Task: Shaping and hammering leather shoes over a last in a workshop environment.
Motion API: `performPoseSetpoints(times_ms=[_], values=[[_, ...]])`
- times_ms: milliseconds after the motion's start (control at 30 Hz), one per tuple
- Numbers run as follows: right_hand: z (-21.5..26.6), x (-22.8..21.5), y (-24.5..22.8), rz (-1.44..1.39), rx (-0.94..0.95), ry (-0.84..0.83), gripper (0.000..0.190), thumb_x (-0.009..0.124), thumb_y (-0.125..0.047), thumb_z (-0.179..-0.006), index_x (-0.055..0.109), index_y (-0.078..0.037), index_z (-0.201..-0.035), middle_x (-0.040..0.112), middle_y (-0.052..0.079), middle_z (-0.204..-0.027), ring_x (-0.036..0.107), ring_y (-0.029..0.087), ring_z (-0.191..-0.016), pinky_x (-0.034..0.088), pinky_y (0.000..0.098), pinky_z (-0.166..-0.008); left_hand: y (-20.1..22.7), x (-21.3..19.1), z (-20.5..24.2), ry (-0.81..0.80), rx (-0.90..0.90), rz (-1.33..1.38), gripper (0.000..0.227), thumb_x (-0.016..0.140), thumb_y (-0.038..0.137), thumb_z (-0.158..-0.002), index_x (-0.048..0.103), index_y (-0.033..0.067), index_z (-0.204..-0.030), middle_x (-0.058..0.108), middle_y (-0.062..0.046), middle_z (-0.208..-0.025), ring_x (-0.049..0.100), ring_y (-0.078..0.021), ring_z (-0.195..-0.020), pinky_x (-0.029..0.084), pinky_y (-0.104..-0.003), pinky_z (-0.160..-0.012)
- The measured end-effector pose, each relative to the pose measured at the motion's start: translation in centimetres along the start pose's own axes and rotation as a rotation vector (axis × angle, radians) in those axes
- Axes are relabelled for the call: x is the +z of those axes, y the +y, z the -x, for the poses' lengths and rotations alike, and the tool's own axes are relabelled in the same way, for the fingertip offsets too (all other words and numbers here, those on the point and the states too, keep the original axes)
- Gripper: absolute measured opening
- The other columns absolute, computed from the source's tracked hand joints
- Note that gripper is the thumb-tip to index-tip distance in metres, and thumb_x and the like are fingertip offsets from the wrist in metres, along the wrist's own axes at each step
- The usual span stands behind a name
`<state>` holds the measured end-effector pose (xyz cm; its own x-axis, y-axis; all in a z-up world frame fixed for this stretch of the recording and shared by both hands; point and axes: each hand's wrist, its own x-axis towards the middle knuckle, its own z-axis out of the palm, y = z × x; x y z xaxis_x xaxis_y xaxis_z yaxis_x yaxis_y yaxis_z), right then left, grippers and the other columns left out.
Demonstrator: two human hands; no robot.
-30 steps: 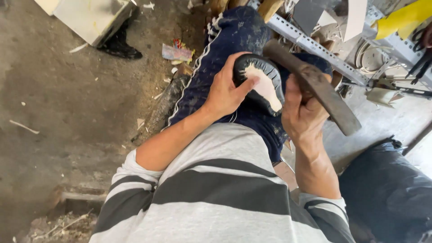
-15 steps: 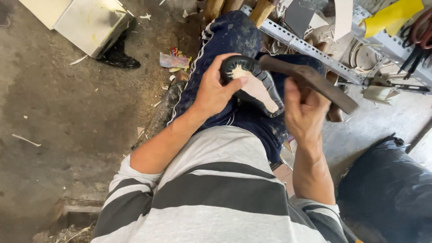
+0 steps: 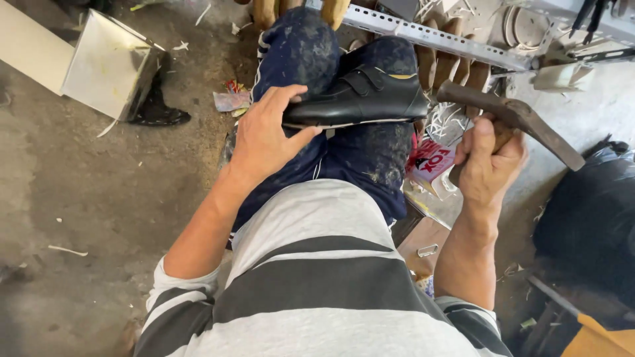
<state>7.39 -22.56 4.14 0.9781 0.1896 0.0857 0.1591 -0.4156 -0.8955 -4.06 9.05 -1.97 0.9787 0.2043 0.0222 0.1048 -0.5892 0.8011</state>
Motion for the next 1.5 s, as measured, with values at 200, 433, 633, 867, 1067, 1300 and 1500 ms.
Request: performPoseSetpoints(times_ms=[200,433,633,867,1067,1300,1500], values=[[1.3,-0.1,-0.2,0.129,0.086,0.002,0.024,0.052,-0.019,-0.117,0.056,-0.003,-0.099,0.051,0.006,-0.064,0.052,0.014,-0.049,0.043,0.0263,-0.05,3.1,1.9,-2.5,-0.159,0.266,-0.443,0.082,0.084,0.053,-0.084,0.051,0.0111,-0.146,0.057,-0.015,-0.138,0.056,-0.0362,-0.122,0.044,-0.049,-0.098],[2.8,-1.9,0.8,0.181,0.093,-0.003,0.028,0.051,-0.028,-0.117,0.059,-0.003,-0.107,0.052,0.004,-0.064,0.054,0.014,-0.05,0.045,0.0267,-0.055,2.9,2.6,-3.8,-0.018,0.324,-0.476,0.072,0.092,0.04,-0.088,0.058,0.0112,-0.143,0.061,-0.018,-0.144,0.071,-0.031,-0.115,0.052,-0.043,-0.08],[2.4,-0.5,0.4,0.227,0.172,-0.042,0.015,0.051,-0.022,-0.113,0.054,-0.007,-0.116,0.052,0.001,-0.062,0.049,0.011,-0.052,0.048,0.0283,-0.066,5.2,4.3,-8.3,-0.238,0.243,-0.36,0.073,0.098,0.054,-0.077,0.051,0.0037,-0.103,0.049,-0.027,-0.145,0.043,-0.0473,-0.14,0.039,-0.053,-0.114],[2.0,-0.5,-0.1,0.287,0.129,-0.162,0.033,0.053,-0.026,-0.113,0.061,-0.006,-0.089,0.059,0.0,-0.062,0.06,0.015,-0.056,0.051,0.0331,-0.07,6.8,7.4,-10.3,-0.179,0.15,-0.398,0.074,0.09,0.069,-0.077,0.056,0.0077,-0.102,0.069,-0.008,-0.097,0.062,-0.0323,-0.096,0.052,-0.048,-0.083],[1.7,-0.2,0.2,0.225,-0.028,-0.136,0.021,0.055,-0.014,-0.113,0.051,0.007,-0.117,0.067,0.012,-0.077,0.07,0.02,-0.065,0.056,0.0325,-0.068,7.9,8.4,-9.1,-0.019,0.217,-0.534,0.078,0.097,0.068,-0.073,0.05,0.0121,-0.101,0.056,0.001,-0.099,0.057,-0.0309,-0.119,0.05,-0.045,-0.092],[-0.8,0.6,-0.6,0.49,-0.299,-0.247,0.02,0.062,-0.017,-0.113,0.064,0.002,-0.119,0.067,0.009,-0.09,0.061,0.023,-0.06,0.049,0.0362,-0.052,7.9,8.3,-9.1,0.009,0.246,-0.538,0.078,0.099,0.062,-0.071,0.049,0.011,-0.102,0.053,0.0,-0.1,0.055,-0.0292,-0.116,0.05,-0.044,-0.09],[-0.3,0.8,0.6,0.435,-0.31,-0.248,0.024,0.058,-0.019,-0.114,0.063,0.004,-0.119,0.063,0.016,-0.107,0.056,0.023,-0.06,0.046,0.0384,-0.052,7.8,8.1,-9.2,-0.006,0.245,-0.528,0.078,0.099,0.063,-0.072,0.048,0.0115,-0.102,0.053,0.0,-0.099,0.056,-0.0281,-0.114,0.05,-0.043,-0.089]])
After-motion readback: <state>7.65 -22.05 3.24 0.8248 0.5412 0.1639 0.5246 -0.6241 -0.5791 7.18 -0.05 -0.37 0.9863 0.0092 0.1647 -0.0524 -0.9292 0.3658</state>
